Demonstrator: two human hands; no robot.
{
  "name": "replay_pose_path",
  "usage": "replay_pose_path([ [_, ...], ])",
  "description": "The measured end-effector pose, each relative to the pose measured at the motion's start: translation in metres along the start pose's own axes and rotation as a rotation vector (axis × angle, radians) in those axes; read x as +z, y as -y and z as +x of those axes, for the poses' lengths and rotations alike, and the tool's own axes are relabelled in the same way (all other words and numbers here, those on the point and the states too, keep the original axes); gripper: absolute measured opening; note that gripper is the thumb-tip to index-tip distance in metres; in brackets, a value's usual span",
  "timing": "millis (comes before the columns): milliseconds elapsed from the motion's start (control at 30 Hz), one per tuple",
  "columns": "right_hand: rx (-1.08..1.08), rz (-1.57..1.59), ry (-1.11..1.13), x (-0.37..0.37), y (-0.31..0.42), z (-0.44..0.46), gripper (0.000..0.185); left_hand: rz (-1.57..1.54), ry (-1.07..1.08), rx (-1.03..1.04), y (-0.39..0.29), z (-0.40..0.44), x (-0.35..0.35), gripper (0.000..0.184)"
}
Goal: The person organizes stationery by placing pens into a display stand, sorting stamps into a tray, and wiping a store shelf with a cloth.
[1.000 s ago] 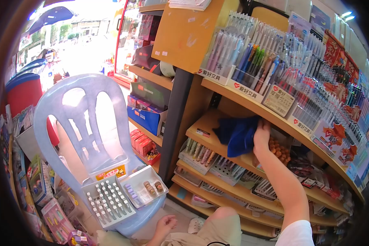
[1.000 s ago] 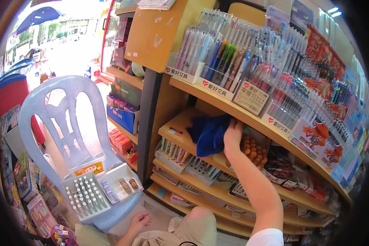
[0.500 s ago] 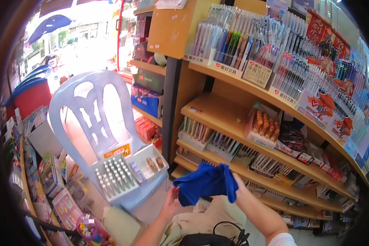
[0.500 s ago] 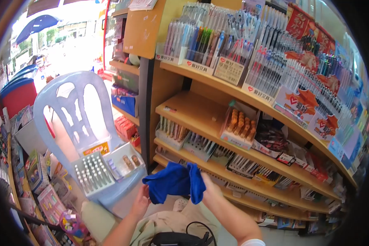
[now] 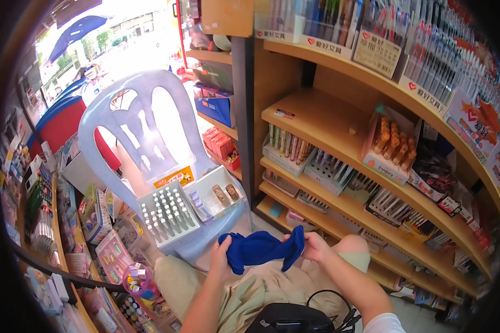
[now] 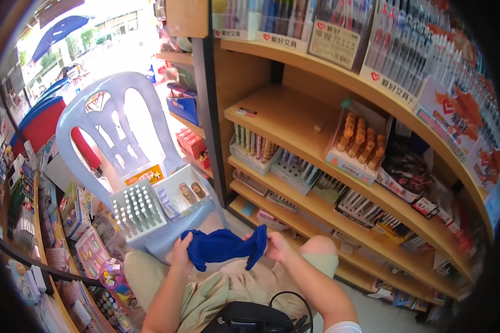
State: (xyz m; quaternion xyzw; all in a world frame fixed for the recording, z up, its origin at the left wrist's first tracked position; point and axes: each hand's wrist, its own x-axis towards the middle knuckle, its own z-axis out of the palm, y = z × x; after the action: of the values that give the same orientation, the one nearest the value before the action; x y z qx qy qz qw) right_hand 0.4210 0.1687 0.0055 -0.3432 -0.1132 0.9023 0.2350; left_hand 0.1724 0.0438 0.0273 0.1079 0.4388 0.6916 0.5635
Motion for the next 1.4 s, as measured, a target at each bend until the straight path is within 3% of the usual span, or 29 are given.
replay_pose_path([
  [167,-0.093,-0.092,0.152,-0.028,-0.001,0.001,0.02,-0.225,-0.027,-0.166,0.023,0.018,-0.016,0.026],
  [200,-0.185,-0.22,0.128,-0.02,-0.001,-0.006,0.017,-0.24,-0.037,-0.154,0.024,0.018,-0.014,0.027],
  [300,-0.199,-0.276,0.17,-0.02,0.002,-0.019,0.005,-0.282,-0.036,-0.137,0.027,0.02,0.0,0.032],
  [400,-0.175,-0.344,0.232,-0.034,-0.001,-0.023,0.006,-0.326,0.012,-0.163,0.035,0.02,0.005,0.035],
  [533,-0.125,-0.556,0.225,-0.051,-0.008,-0.036,0.022,-0.31,0.077,-0.235,0.053,0.012,0.022,0.032],
  [733,-0.119,-0.83,0.285,-0.058,-0.023,-0.051,0.046,0.025,0.323,-0.176,0.072,-0.013,0.042,0.022],
  [833,-0.081,-0.663,0.254,-0.051,-0.03,-0.05,0.046,0.108,0.4,-0.186,0.075,-0.023,0.055,0.017],
  [867,-0.044,-0.504,0.192,-0.048,-0.03,-0.049,0.038,0.087,0.408,-0.197,0.078,-0.026,0.056,0.017],
  [967,-0.218,-0.435,0.136,-0.05,-0.035,-0.035,0.032,-0.006,0.389,-0.169,0.077,-0.028,0.052,0.014],
  [1000,-0.257,-0.391,0.082,-0.047,-0.035,-0.033,0.022,-0.053,0.357,-0.13,0.074,-0.027,0.051,0.015],
  [1100,-0.36,-0.19,0.142,-0.039,-0.025,-0.03,0.018,-0.133,0.324,-0.027,0.059,-0.028,0.054,0.017],
  [1167,-0.411,-0.122,0.156,-0.027,-0.021,-0.032,0.023,-0.187,0.277,0.02,0.051,-0.031,0.055,0.018],
  [1267,-0.429,-0.066,0.184,-0.019,-0.024,-0.026,0.03,-0.364,0.26,0.016,0.052,-0.03,0.046,0.033],
  [1367,-0.279,-0.486,0.078,-0.02,-0.042,-0.015,0.03,-0.439,0.304,0.062,0.046,-0.02,0.044,0.04],
  [1400,-0.229,-0.722,0.147,-0.023,-0.05,-0.011,0.03,-0.438,0.334,0.083,0.042,-0.016,0.044,0.042],
])
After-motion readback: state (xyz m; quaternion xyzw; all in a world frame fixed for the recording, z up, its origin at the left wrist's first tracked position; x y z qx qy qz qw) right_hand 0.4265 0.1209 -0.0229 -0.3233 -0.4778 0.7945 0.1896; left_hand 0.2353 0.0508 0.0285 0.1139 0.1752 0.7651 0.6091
